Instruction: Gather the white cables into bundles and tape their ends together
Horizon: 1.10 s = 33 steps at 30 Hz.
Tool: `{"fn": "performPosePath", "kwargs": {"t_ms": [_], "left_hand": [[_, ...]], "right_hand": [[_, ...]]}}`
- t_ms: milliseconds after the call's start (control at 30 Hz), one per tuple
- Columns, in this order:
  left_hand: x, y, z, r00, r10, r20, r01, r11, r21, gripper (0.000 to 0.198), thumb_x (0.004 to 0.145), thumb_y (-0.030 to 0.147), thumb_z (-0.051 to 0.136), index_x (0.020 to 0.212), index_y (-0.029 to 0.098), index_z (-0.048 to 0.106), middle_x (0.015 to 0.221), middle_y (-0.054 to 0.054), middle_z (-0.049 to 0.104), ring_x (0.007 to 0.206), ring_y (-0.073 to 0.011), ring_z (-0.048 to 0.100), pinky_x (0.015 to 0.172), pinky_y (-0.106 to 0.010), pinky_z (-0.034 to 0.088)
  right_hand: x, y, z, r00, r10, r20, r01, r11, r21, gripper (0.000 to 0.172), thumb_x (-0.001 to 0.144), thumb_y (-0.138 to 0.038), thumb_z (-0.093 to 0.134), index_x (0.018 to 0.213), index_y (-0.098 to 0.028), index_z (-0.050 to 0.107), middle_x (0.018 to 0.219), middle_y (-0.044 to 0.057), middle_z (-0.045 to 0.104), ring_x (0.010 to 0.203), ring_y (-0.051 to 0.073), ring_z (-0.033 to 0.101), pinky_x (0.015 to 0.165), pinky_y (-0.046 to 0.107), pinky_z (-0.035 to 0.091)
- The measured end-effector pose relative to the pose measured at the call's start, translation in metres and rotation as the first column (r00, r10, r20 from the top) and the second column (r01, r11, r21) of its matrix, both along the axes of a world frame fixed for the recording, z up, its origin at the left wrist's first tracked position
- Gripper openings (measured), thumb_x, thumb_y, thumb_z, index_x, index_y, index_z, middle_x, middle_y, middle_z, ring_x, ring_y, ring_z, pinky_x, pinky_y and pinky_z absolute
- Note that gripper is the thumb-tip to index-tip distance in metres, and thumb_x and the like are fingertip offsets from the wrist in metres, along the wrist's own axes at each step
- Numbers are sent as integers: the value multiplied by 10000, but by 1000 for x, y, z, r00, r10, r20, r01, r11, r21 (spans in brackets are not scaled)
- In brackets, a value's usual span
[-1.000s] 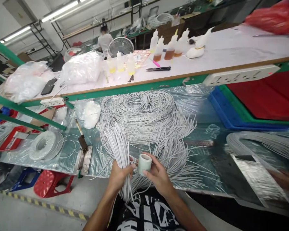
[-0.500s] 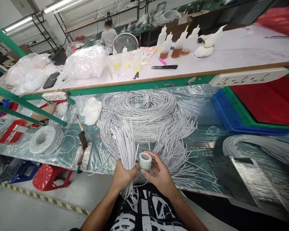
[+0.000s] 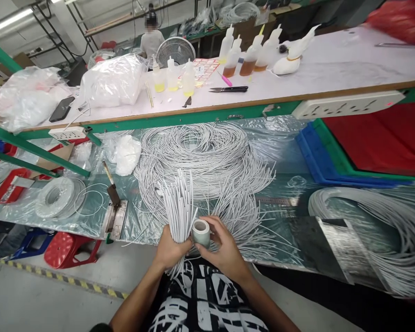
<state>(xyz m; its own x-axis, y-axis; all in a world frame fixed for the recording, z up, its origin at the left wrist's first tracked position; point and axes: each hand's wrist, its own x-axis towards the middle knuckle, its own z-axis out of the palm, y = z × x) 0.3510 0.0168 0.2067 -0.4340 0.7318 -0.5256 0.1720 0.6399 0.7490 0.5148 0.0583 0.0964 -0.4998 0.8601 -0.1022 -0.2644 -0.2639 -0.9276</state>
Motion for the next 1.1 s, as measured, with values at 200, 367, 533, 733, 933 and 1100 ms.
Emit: {"fn": "performPosePath", "kwargs": {"t_ms": [200, 367, 533, 733, 933, 1100], "left_hand": [[-9, -4, 8, 983, -128, 131, 127, 992, 21, 200, 658, 380, 763, 679, 240, 621, 523, 13, 619, 481, -167, 565, 561, -315, 480], [-14, -10, 7, 985, -103, 138, 102, 995, 19, 238, 680, 382, 799, 644, 237, 614, 505, 7, 611, 480, -166, 561, 582, -322, 483], [-17, -10, 7, 990, -33, 136, 29, 999, 29, 231, 653, 367, 799, 661, 230, 612, 516, 23, 593, 471, -153, 539, 549, -304, 435], [-12, -11, 8, 991, -62, 117, 63, 998, -2, 203, 669, 347, 782, 646, 223, 623, 519, 14, 606, 483, -156, 551, 569, -309, 449], [-11, -15, 7, 988, -87, 127, 89, 996, -11, 287, 738, 433, 843, 725, 213, 658, 535, 20, 625, 479, -156, 553, 578, -314, 474], [-8, -18, 6, 1000, -8, -3, 8, 1000, 16, 412, 789, 478, 845, 1046, 169, 757, 594, 34, 685, 487, -175, 594, 634, -333, 507]], "right_hand": [[-11, -8, -20, 954, -3, -300, -137, 885, -445, 697, 637, -359, 1114, 1270, -298, 828, 1144, 72, 877, 1006, 267, 818, 915, 385, 697], [-16, -6, -25, 807, -26, -590, -406, 701, -586, 617, 638, -324, 1061, 1228, -274, 888, 1073, 53, 866, 936, 232, 787, 852, 371, 694], [-15, -6, -25, 693, 28, -720, -563, 644, -518, 566, 652, -370, 1070, 1174, -254, 883, 978, 33, 803, 922, 231, 768, 791, 369, 704], [-8, -4, -26, 767, 85, -636, -551, 594, -586, 523, 643, -319, 1121, 1035, -260, 780, 932, -2, 811, 853, 203, 781, 926, 438, 723], [-9, -1, -19, 850, 58, -523, -447, 604, -660, 620, 603, -379, 1160, 1033, -261, 730, 893, -4, 815, 955, 263, 827, 1026, 480, 690], [-7, 4, -9, 903, 20, -429, -342, 636, -692, 644, 634, -399, 1167, 1068, -259, 712, 1008, 6, 840, 1013, 246, 836, 1000, 399, 638]]}}
